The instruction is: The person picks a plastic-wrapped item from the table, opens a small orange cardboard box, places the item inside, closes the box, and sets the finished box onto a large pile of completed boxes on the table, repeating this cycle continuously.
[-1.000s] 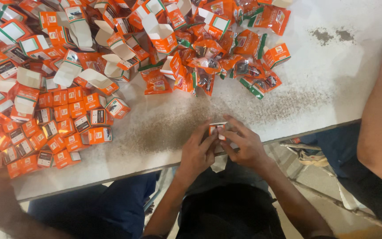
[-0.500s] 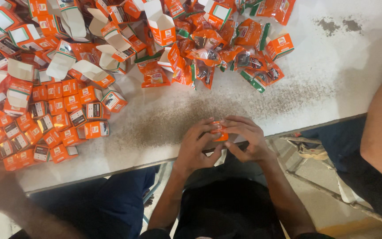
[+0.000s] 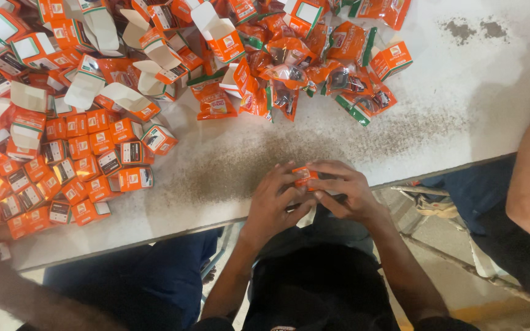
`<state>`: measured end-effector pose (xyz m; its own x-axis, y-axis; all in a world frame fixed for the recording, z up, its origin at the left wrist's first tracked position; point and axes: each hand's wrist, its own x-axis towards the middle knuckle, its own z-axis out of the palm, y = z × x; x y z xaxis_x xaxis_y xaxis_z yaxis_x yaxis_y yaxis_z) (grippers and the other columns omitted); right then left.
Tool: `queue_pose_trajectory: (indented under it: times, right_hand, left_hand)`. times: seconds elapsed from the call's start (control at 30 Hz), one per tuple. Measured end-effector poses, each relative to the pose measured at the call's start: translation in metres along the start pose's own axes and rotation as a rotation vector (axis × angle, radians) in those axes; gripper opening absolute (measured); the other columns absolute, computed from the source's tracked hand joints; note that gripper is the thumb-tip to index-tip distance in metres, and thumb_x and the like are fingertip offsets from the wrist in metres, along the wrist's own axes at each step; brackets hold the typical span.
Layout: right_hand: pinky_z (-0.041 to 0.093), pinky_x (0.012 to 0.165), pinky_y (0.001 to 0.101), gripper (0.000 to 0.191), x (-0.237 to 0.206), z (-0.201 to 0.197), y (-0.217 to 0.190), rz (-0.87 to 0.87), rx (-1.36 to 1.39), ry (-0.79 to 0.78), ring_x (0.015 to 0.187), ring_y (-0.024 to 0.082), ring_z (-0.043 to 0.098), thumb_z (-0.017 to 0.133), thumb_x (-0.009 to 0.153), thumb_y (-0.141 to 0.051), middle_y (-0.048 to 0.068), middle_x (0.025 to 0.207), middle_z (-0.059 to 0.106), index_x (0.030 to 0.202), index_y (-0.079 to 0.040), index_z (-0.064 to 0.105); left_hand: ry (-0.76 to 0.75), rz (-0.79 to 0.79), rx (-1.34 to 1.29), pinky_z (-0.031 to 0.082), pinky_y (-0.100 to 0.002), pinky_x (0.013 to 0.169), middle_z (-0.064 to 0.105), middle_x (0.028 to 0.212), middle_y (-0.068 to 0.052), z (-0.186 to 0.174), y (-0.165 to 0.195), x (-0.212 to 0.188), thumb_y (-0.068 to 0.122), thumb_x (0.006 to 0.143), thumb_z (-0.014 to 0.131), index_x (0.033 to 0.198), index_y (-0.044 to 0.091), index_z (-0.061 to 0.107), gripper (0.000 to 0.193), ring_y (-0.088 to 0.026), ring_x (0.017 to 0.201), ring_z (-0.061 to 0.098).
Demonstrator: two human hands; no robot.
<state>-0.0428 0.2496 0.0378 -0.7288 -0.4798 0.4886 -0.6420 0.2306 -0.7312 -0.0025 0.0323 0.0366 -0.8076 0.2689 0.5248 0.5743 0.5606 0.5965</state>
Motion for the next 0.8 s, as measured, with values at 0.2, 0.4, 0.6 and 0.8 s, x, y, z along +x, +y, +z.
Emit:
queue_pose_trajectory:
  times: [0.2,0.4,0.6,0.8]
  right_hand:
    - [0.056,0.101,0.0425,0.037,0.008,-0.007,-0.014,-0.043,-0.124,-0.060,0.124,0.034,0.066,0.079,0.081,-0.006,0.011,0.132,0.067,0.117,-0.012,0.073]
    - [0.056,0.101,0.0387,0.031,0.003,-0.006,-0.013,0.190,0.073,-0.032,0.122,0.032,0.069,0.072,0.087,0.000,0.014,0.132,0.070,0.117,-0.009,0.074]
    - [0.058,0.098,0.0364,0.020,-0.001,-0.003,-0.008,0.174,0.085,0.025,0.116,0.030,0.073,0.074,0.085,-0.001,0.014,0.126,0.072,0.104,-0.006,0.074]
    - [0.059,0.094,0.0359,0.019,0.004,-0.007,-0.011,0.206,0.058,-0.005,0.112,0.028,0.074,0.074,0.086,0.000,0.013,0.124,0.074,0.104,-0.006,0.075]
  left_hand:
    - [0.002,0.049,0.154,0.049,-0.056,0.108,0.063,0.119,-0.006,0.002,0.003,0.009,0.023,0.080,0.088,0.092,0.012,0.062,0.031,-0.035,0.128,0.062]
    - [0.043,-0.113,-0.169,0.058,-0.041,0.099,0.064,0.122,-0.012,0.008,-0.003,0.006,0.011,0.083,0.087,0.109,0.010,0.064,0.035,-0.031,0.122,0.067]
    - [0.073,-0.108,-0.196,0.059,-0.040,0.101,0.066,0.120,-0.012,0.016,-0.010,-0.002,0.007,0.083,0.086,0.112,0.011,0.065,0.037,-0.031,0.123,0.068]
    - [0.071,-0.114,-0.171,0.060,-0.038,0.099,0.066,0.119,-0.011,0.016,-0.008,0.000,0.009,0.084,0.088,0.112,0.012,0.066,0.036,-0.030,0.121,0.068]
